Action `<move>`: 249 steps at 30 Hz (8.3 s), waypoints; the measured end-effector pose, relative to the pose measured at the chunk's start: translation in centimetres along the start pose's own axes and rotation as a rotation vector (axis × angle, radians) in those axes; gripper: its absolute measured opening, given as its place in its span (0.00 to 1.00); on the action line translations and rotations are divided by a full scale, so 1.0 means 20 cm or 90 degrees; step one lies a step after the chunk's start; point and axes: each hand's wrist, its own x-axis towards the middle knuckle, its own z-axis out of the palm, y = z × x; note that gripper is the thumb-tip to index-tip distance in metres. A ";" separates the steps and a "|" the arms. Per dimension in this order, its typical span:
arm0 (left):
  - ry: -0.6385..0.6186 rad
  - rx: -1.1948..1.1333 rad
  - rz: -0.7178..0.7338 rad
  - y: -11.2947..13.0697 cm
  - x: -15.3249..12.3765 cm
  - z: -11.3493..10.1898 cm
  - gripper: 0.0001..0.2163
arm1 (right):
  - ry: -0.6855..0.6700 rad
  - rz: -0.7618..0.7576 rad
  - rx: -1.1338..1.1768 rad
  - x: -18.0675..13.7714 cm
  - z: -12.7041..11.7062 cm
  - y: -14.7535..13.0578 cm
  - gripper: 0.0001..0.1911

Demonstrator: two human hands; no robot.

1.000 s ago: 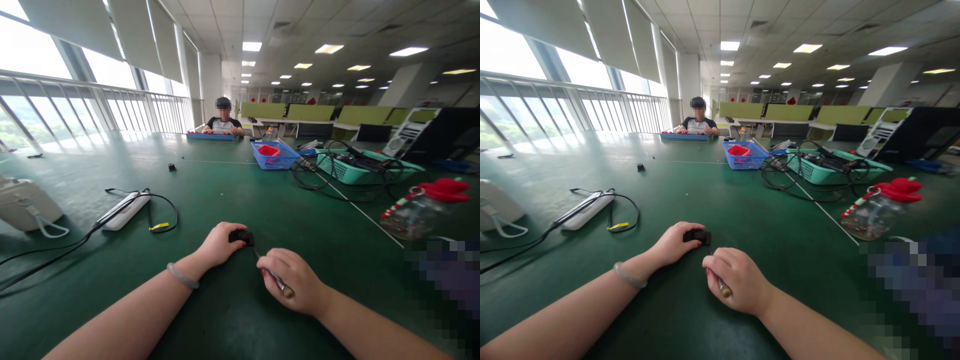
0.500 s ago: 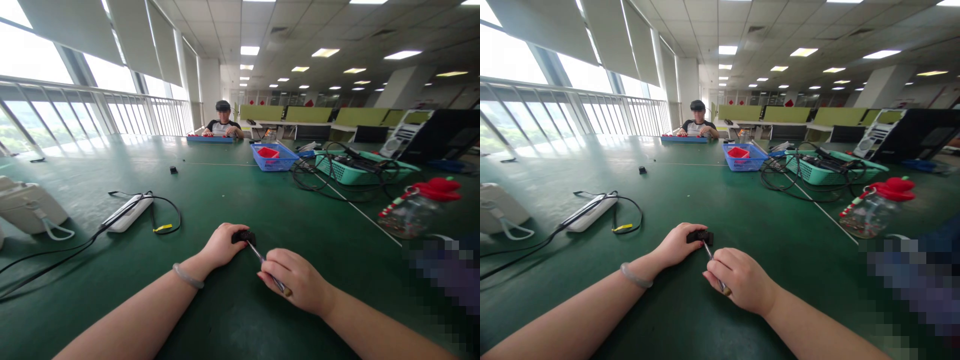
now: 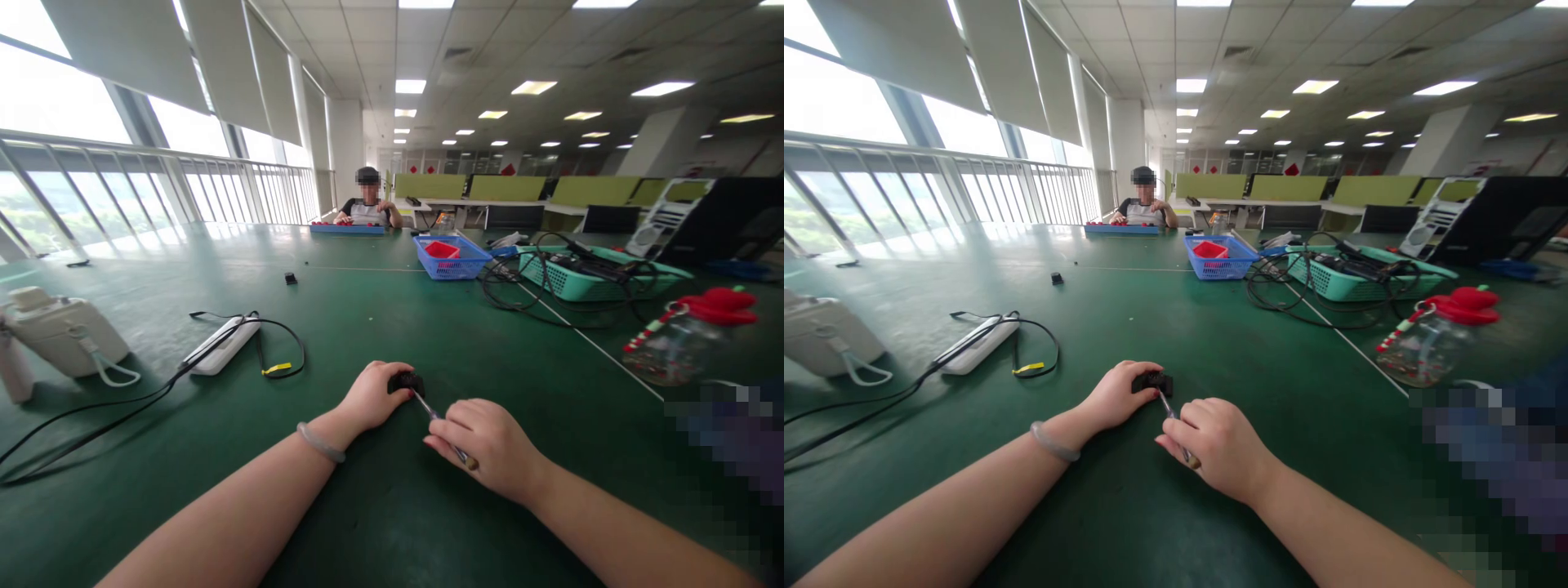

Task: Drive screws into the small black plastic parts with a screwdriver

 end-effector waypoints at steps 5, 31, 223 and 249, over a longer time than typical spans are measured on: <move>0.003 0.019 0.006 0.03 -0.01 -0.01 0.17 | -0.019 0.000 0.020 0.00 0.00 -0.03 0.11; -0.027 0.051 0.013 0.04 0.00 -0.02 0.18 | -0.034 0.074 0.054 0.02 -0.02 -0.05 0.07; -0.070 0.090 0.137 0.04 -0.03 -0.01 0.15 | 0.171 0.479 0.619 0.00 0.08 0.22 0.18; -0.096 0.108 0.173 0.11 -0.06 0.00 0.15 | 0.406 0.555 0.856 -0.01 0.20 0.46 0.19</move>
